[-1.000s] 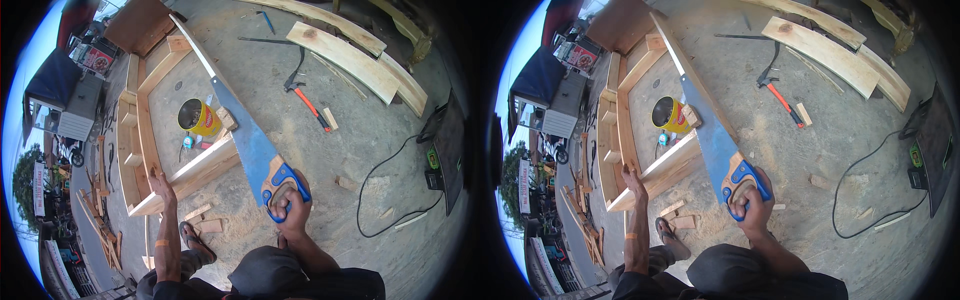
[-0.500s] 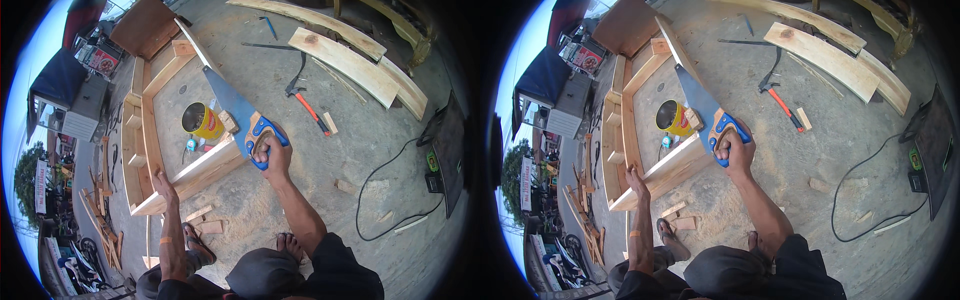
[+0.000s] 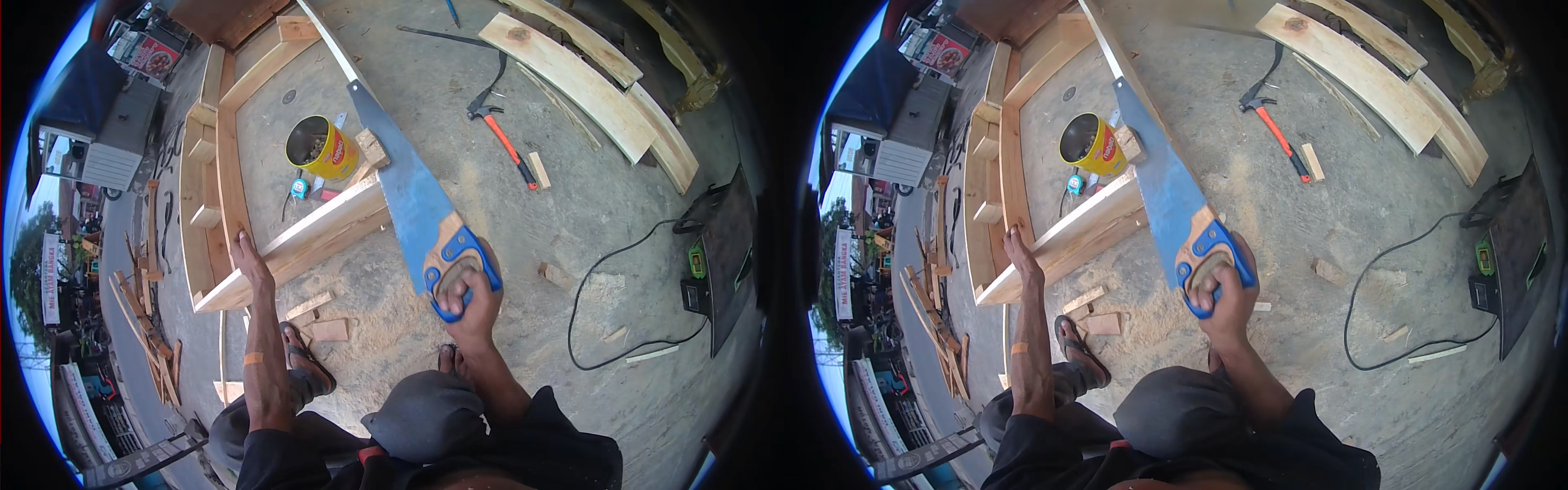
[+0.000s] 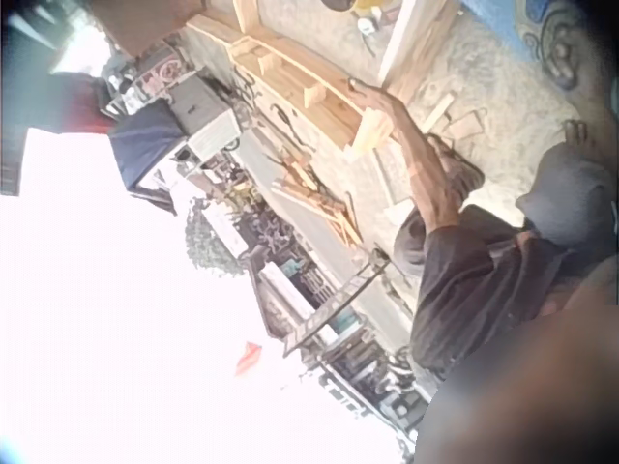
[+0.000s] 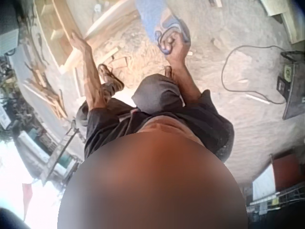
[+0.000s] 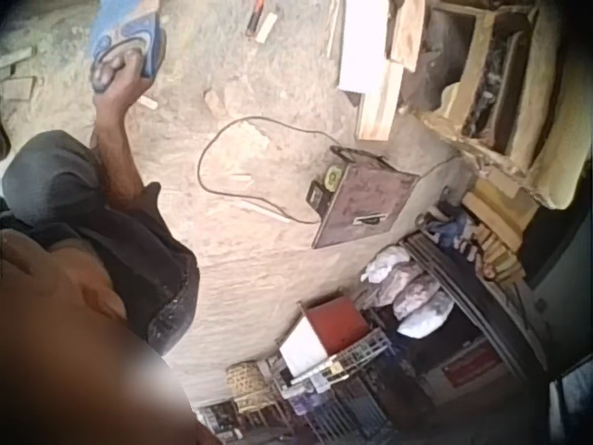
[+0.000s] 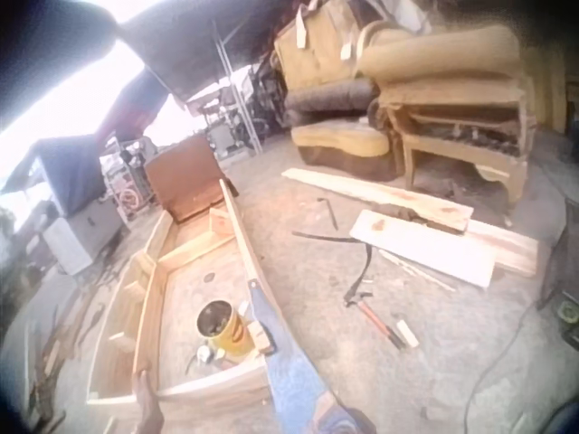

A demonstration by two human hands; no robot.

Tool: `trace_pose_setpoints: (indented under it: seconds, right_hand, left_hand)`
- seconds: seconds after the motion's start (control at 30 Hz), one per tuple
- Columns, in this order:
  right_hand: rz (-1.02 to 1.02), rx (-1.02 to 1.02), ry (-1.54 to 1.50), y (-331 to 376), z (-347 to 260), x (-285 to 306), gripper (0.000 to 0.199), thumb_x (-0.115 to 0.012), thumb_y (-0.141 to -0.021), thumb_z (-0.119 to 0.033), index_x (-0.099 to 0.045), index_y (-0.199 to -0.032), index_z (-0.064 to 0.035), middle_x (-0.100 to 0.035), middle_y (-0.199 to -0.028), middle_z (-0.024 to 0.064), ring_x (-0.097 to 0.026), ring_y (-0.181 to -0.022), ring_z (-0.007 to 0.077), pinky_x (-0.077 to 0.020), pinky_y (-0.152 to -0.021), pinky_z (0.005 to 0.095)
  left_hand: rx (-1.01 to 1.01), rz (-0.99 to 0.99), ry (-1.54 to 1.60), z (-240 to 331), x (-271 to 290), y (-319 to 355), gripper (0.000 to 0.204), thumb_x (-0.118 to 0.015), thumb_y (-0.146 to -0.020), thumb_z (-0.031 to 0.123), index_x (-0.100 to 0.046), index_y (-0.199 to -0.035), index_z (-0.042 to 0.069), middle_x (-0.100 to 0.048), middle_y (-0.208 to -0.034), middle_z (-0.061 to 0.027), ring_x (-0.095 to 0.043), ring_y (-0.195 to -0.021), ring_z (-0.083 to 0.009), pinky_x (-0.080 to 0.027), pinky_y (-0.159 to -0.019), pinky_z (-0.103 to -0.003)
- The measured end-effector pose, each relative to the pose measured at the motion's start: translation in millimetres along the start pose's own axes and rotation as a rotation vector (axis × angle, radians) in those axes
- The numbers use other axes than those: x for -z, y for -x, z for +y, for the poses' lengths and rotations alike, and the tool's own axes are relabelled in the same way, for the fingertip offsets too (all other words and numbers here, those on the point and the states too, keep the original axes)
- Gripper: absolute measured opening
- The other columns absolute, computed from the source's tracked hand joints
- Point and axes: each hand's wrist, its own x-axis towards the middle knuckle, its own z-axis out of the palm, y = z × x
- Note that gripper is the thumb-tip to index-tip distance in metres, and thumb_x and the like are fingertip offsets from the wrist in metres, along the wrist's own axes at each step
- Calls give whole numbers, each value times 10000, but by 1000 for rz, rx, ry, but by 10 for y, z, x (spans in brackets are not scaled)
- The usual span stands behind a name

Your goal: The person assembles a wooden frame on the floor by hammering nails into joints. They use a circular saw to cut a piece of wood and a hand saw to trim a section of the frame. The person continues to hammer nails to secure the structure.

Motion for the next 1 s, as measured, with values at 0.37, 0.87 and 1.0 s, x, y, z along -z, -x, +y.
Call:
trace_pose_setpoints:
  seconds: [0.37, 0.87, 1.0]
  right_hand:
    - [45, -7, -17, -274, 94, -133, 482, -464, -847, -40, -516, -1325, -8, -453, -634, 10, -380, -397, 87, -415, -389, 277]
    - [-47, -88, 4, 288, -109, 270, 268, -517, -854, -101, -560, -1094, 10, -495, -617, -16, -396, -404, 99, -399, -444, 288]
    - [22, 45, 23, -733, 4, -352, 82, -528, -859, -107, -530, -781, -83, -487, -614, -17, -393, -404, 98, -400, -445, 290]
  left_hand:
    - [-38, -47, 207, 179, -94, -114, 637, -485, -1042, 457, -390, -1416, -50, -446, -1385, -188, -426, -1296, -281, -310, -1128, -419]
    - [-63, -68, 180, 70, 29, -169, 725, -534, -1003, 462, -338, -1485, -43, -396, -1508, -211, -368, -1414, -322, -255, -1186, -443]
    - [-64, -67, 231, 201, -183, -165, 717, -538, -1004, 458, -343, -1478, -44, -405, -1494, -220, -380, -1400, -318, -251, -1185, -434]
